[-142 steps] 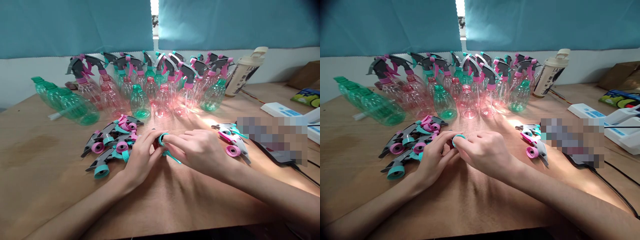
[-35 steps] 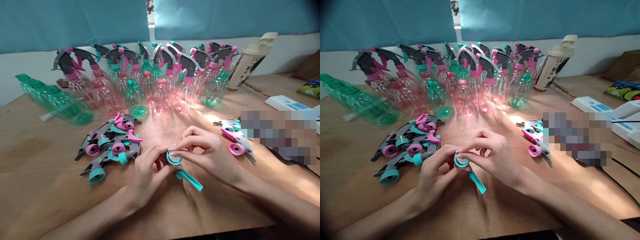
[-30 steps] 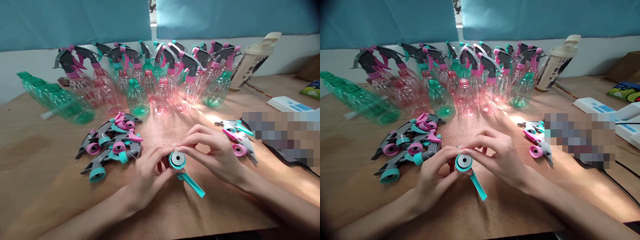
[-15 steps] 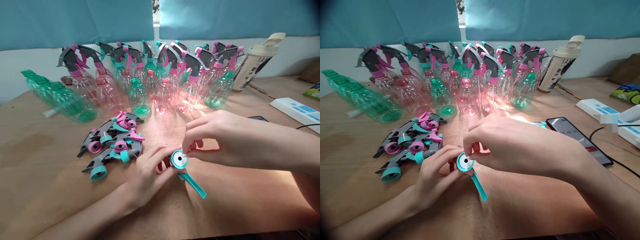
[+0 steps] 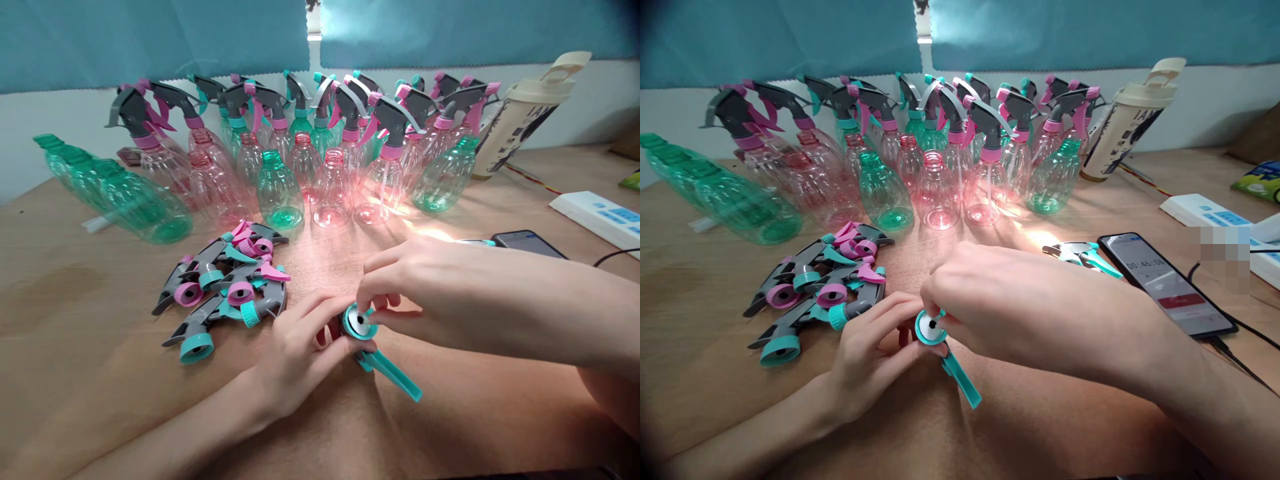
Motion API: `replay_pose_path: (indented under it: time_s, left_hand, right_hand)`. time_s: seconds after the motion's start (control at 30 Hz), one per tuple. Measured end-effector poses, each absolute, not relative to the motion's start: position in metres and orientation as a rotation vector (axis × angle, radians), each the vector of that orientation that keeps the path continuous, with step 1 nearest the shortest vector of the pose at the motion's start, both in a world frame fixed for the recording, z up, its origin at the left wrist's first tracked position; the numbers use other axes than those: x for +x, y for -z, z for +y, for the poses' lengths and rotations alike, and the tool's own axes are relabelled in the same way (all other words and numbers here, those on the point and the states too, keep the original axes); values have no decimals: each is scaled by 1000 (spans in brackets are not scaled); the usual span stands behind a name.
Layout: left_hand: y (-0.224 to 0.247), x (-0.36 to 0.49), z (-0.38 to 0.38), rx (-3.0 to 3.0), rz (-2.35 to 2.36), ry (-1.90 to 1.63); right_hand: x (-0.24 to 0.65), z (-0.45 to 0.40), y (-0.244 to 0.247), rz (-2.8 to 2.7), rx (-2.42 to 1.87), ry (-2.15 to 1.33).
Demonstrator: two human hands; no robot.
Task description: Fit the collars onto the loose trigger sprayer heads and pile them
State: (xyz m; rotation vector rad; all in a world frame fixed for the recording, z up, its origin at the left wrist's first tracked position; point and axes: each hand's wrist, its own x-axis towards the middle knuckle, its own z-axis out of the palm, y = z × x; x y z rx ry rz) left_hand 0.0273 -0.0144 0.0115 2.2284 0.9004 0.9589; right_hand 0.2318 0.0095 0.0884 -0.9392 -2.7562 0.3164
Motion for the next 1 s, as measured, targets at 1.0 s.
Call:
replay_pose_path:
  time_s: [1.0]
  left_hand:
    - [-23, 25, -9, 2413, 862, -921]
  right_hand:
    - [228, 16, -96, -2721, -908, -461]
